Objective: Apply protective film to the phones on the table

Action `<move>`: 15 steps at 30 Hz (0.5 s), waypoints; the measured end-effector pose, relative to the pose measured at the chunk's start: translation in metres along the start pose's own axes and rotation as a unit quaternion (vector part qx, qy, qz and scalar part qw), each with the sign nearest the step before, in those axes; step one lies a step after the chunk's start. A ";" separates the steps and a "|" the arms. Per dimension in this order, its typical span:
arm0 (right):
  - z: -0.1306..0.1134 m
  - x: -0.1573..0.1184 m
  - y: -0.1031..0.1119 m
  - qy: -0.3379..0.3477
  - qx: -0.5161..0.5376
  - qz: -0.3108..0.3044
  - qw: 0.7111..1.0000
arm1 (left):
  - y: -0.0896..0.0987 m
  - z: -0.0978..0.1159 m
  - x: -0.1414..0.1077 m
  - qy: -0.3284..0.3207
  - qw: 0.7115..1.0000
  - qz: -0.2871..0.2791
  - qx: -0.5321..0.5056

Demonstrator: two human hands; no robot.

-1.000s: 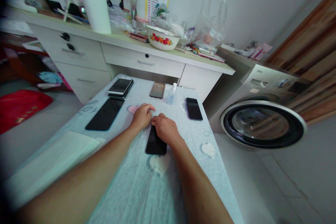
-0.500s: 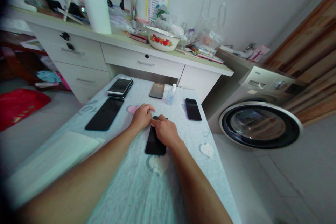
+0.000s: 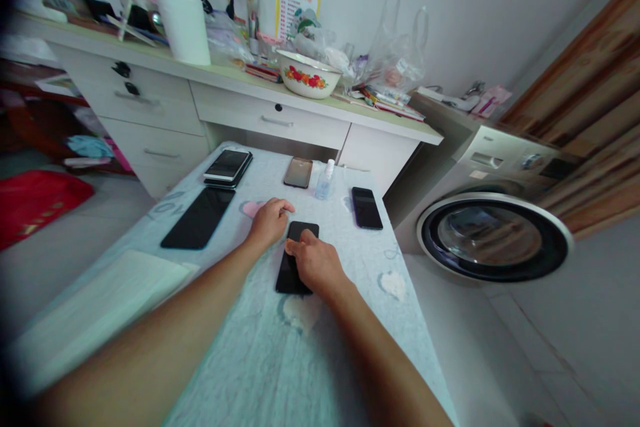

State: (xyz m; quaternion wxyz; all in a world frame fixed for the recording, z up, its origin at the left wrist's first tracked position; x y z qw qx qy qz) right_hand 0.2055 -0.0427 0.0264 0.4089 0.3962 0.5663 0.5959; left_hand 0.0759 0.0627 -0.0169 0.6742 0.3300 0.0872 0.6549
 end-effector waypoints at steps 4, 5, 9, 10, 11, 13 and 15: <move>0.002 0.008 -0.003 -0.033 0.010 0.010 0.999 | 0.000 -0.001 0.000 -0.004 1.000 -0.003 0.003; 0.002 0.010 -0.004 -0.042 0.012 0.011 0.999 | 0.000 -0.001 0.000 -0.005 1.000 -0.005 0.005; 0.004 0.017 -0.005 -0.064 0.020 0.008 0.998 | 0.000 -0.001 0.000 -0.004 1.000 -0.012 0.012; 0.004 0.017 -0.005 -0.061 0.023 0.010 0.998 | 0.000 -0.001 0.000 -0.003 1.000 -0.013 0.013; 0.004 0.017 -0.005 -0.054 0.027 0.012 0.998 | 0.000 -0.001 0.000 -0.003 1.000 -0.014 0.014; 0.004 0.014 -0.006 -0.036 0.035 0.014 0.999 | 0.000 -0.001 0.000 -0.004 1.000 -0.014 0.014; 0.004 0.009 -0.005 -0.017 0.042 0.011 0.999 | -0.001 -0.002 0.000 -0.009 1.000 -0.012 0.013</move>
Point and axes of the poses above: each hand's wrist, its own x-axis towards the middle knuckle, its own y-axis out of the back of the hand, z = x × y, the point moved 1 cm from there along x, towards the middle knuckle, and after that the axes turned 8 degrees about -x, right-handed, at the moved point
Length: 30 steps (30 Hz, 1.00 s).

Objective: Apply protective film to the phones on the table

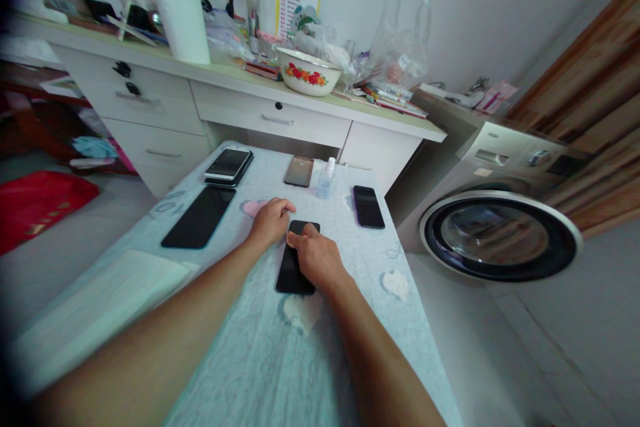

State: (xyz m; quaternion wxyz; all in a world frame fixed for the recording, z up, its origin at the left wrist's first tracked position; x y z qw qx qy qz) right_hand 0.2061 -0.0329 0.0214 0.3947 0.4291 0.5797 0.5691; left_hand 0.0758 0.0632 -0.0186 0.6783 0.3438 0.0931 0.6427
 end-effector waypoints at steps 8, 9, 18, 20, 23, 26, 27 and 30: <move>0.004 -0.020 0.007 0.075 0.044 -0.012 0.996 | -0.002 -0.002 0.001 -0.009 1.000 0.003 0.000; 0.004 -0.021 0.008 0.084 0.052 -0.017 0.995 | -0.002 -0.002 0.001 -0.008 1.000 0.002 0.001; 0.004 -0.020 0.010 0.078 0.064 -0.018 0.995 | -0.001 0.000 0.000 -0.003 1.000 -0.001 0.005; 0.006 -0.017 0.008 0.049 0.044 -0.012 0.998 | -0.001 0.000 0.000 -0.002 1.000 -0.002 0.008; 0.011 -0.012 0.004 0.005 0.024 -0.001 1.000 | -0.001 -0.001 0.000 -0.001 1.000 -0.005 0.011; 0.017 -0.007 0.000 -0.035 0.011 0.021 0.999 | -0.002 -0.002 0.001 -0.006 1.000 -0.006 0.011; 0.020 -0.006 -0.001 -0.049 0.006 0.026 0.998 | -0.002 -0.002 0.001 -0.008 1.000 -0.005 0.011; 0.024 -0.001 -0.004 -0.092 -0.013 0.029 0.995 | -0.003 -0.003 0.001 -0.010 1.000 -0.007 0.010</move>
Point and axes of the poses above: each hand's wrist, its own x-axis towards the middle knuckle, its own y-axis out of the back of the hand, z = x × y, the point moved 1 cm from there along x, towards the middle knuckle, and after that the axes turned 8 degrees about -x, right-handed, at the moved point
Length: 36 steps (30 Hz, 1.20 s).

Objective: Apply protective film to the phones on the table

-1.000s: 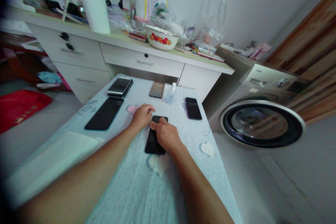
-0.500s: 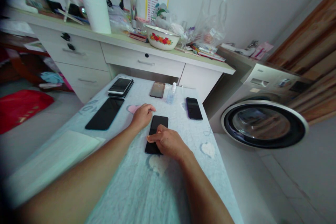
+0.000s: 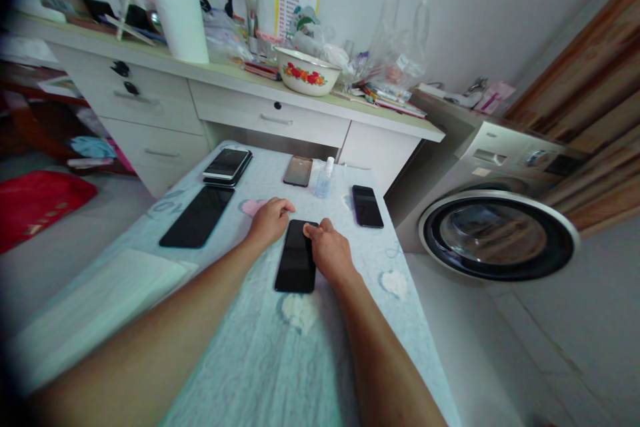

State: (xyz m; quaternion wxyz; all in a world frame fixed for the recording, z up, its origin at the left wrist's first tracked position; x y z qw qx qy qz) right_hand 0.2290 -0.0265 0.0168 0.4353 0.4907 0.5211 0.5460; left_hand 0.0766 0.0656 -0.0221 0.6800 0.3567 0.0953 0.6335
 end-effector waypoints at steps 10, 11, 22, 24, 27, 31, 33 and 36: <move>-0.014 -0.002 0.003 0.068 0.008 -0.014 0.998 | 0.001 0.002 -0.001 0.007 1.000 -0.003 0.000; -0.015 -0.002 0.003 0.078 0.010 -0.015 0.997 | 0.001 0.002 -0.001 0.007 1.000 -0.005 -0.001; -0.005 0.008 -0.006 -0.041 -0.035 -0.009 0.998 | 0.001 0.004 -0.002 0.000 1.000 -0.003 0.011; -0.002 0.009 -0.008 -0.061 -0.037 -0.003 0.997 | 0.002 0.004 -0.002 0.000 1.000 -0.004 0.015; -0.003 0.009 -0.008 -0.063 -0.038 -0.003 0.997 | 0.002 0.004 -0.002 -0.003 1.000 -0.004 0.016; -0.009 0.009 -0.003 -0.042 -0.037 -0.015 0.998 | 0.001 0.004 -0.002 -0.007 1.000 -0.007 0.018; -0.013 0.008 0.000 -0.021 -0.032 -0.020 0.999 | 0.002 0.004 -0.002 -0.005 1.000 -0.010 0.026; -0.016 0.008 0.002 0.009 -0.021 -0.027 0.999 | 0.002 0.005 -0.003 0.004 0.999 -0.016 0.035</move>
Point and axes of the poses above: each hand's wrist, its own x-axis towards the middle knuckle, its own y-axis out of the back of the hand, z = x × y, the point moved 1 cm from there along x, towards the middle knuckle, and after that the axes turned 8 degrees about -x, right-handed, at the moved point
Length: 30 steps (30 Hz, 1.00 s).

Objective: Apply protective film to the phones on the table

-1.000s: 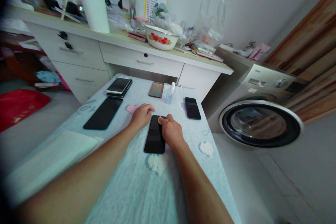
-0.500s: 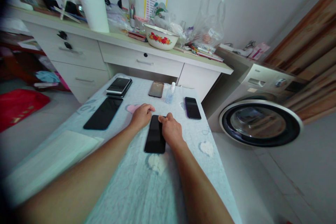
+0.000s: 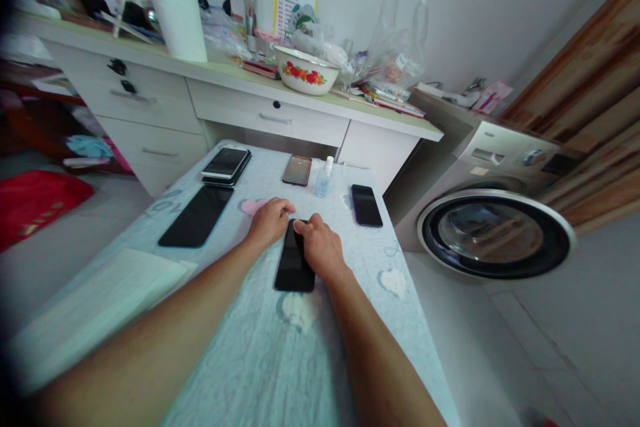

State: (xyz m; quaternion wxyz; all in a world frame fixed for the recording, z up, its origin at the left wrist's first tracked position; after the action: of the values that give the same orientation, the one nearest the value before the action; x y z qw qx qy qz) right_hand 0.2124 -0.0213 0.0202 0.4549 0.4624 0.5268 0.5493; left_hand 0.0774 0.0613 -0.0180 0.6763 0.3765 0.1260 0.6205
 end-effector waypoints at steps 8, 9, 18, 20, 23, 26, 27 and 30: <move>-0.003 0.002 -0.001 -0.016 0.001 -0.005 1.000 | 0.002 0.003 -0.001 -0.002 1.000 -0.007 0.007; -0.003 0.003 -0.001 -0.025 -0.002 -0.004 1.000 | 0.002 0.003 -0.001 -0.003 1.000 -0.007 0.007; 0.013 0.001 -0.007 -0.088 -0.028 0.020 0.996 | 0.000 -0.001 -0.001 -0.020 1.000 -0.001 0.003; 0.017 -0.001 -0.007 -0.097 -0.031 0.021 0.995 | -0.001 -0.002 -0.001 -0.024 1.000 0.001 0.001; 0.021 -0.004 -0.005 -0.107 -0.036 0.018 0.993 | -0.002 -0.003 0.000 -0.030 1.000 0.001 0.003; 0.023 -0.006 -0.004 -0.096 -0.037 0.020 0.995 | -0.002 -0.003 0.000 -0.033 0.999 -0.004 0.008; 0.023 -0.007 -0.003 -0.088 -0.034 0.020 0.995 | -0.001 -0.002 0.000 -0.033 0.999 -0.005 0.009; 0.022 -0.010 -0.002 -0.058 -0.019 0.017 0.998 | 0.000 0.000 -0.001 -0.031 0.999 -0.007 0.009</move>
State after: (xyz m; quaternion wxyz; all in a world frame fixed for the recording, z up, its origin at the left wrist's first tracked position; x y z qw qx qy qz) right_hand 0.2353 -0.0275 0.0185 0.4839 0.4938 0.4811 0.5390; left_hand 0.0772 0.0609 -0.0187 0.6808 0.4005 0.1130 0.6028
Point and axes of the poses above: each hand's wrist, its own x-axis towards the middle knuckle, its own y-axis out of the back of the hand, z = x × y, the point moved 1 cm from there along x, towards the middle knuckle, and after that the axes turned 8 degrees about -x, right-handed, at the moved point
